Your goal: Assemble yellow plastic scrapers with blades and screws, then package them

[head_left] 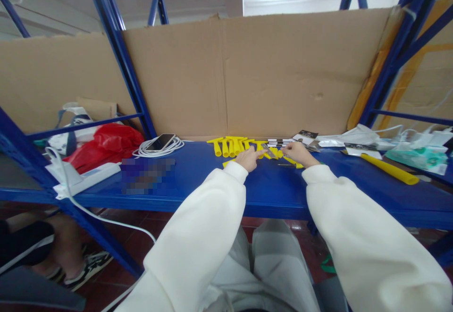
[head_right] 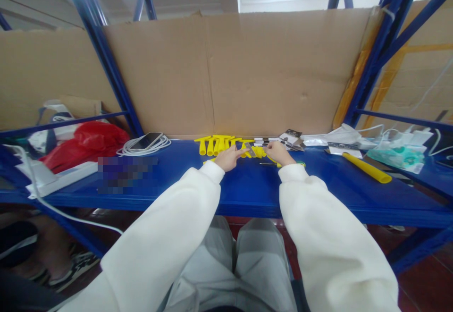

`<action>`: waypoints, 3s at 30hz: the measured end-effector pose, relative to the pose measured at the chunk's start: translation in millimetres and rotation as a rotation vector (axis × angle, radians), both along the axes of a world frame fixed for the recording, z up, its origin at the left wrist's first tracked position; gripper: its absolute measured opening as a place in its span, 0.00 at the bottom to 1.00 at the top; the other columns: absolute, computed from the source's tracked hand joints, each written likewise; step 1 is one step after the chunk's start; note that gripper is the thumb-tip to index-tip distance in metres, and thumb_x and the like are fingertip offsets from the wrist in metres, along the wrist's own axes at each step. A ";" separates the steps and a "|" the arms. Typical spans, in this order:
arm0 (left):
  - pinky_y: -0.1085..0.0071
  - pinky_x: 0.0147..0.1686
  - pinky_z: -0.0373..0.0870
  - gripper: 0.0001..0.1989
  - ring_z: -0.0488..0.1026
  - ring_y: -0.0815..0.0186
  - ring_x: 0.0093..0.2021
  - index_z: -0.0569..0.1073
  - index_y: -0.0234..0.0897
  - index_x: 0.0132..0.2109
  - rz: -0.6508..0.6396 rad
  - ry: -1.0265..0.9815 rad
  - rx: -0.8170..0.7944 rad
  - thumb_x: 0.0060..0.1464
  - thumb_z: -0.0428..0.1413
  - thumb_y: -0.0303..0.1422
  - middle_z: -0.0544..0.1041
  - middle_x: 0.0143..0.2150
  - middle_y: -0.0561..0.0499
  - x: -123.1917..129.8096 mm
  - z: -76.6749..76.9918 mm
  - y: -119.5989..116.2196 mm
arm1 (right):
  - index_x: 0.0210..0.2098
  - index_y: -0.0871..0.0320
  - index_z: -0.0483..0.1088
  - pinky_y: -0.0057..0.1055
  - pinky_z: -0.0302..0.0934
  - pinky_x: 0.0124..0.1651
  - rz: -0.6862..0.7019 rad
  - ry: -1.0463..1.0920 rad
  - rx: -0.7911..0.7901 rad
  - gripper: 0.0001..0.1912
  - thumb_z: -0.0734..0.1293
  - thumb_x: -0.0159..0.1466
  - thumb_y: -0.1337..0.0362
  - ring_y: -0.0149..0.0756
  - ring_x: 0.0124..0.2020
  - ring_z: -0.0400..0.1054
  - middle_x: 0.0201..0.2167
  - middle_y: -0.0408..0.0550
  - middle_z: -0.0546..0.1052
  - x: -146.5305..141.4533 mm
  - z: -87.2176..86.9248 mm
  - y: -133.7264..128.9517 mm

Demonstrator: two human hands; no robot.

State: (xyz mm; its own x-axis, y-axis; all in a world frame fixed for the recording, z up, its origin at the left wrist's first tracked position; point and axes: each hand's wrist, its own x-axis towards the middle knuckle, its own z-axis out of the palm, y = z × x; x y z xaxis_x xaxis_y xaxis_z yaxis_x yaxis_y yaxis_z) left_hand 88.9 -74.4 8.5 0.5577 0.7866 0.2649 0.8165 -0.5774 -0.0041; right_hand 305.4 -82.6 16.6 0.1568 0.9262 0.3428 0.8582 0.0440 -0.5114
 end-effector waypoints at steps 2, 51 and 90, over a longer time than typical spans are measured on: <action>0.61 0.49 0.71 0.28 0.74 0.55 0.52 0.59 0.53 0.71 0.019 -0.007 -0.003 0.66 0.42 0.30 0.71 0.53 0.42 -0.5 0.7 -0.7 | 0.25 0.60 0.76 0.27 0.61 0.34 -0.110 -0.160 0.005 0.10 0.66 0.60 0.67 0.38 0.31 0.74 0.26 0.52 0.80 11.2 1.3 1.6; 0.62 0.52 0.70 0.25 0.73 0.58 0.51 0.63 0.54 0.68 0.034 -0.019 -0.063 0.67 0.44 0.32 0.71 0.53 0.44 -2.4 2.3 -3.2 | 0.20 0.57 0.70 0.29 0.58 0.26 -0.027 0.171 0.239 0.21 0.68 0.59 0.48 0.37 0.24 0.68 0.18 0.49 0.73 26.6 1.0 2.1; 0.60 0.59 0.67 0.29 0.70 0.55 0.60 0.56 0.34 0.71 0.035 -0.089 -0.073 0.65 0.49 0.30 0.68 0.65 0.35 -0.1 -0.4 1.0 | 0.21 0.60 0.72 0.25 0.55 0.24 0.062 0.704 0.034 0.16 0.78 0.46 0.56 0.26 0.21 0.59 0.15 0.40 0.69 -47.8 11.2 -0.5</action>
State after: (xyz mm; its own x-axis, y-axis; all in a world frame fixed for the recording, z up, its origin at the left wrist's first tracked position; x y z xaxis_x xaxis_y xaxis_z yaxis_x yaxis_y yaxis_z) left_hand 88.8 -73.4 8.1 0.5063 0.8244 0.2531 0.8314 -0.5446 0.1105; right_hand 257.6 -83.0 27.8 0.2993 0.9311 0.2083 0.3190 0.1081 -0.9416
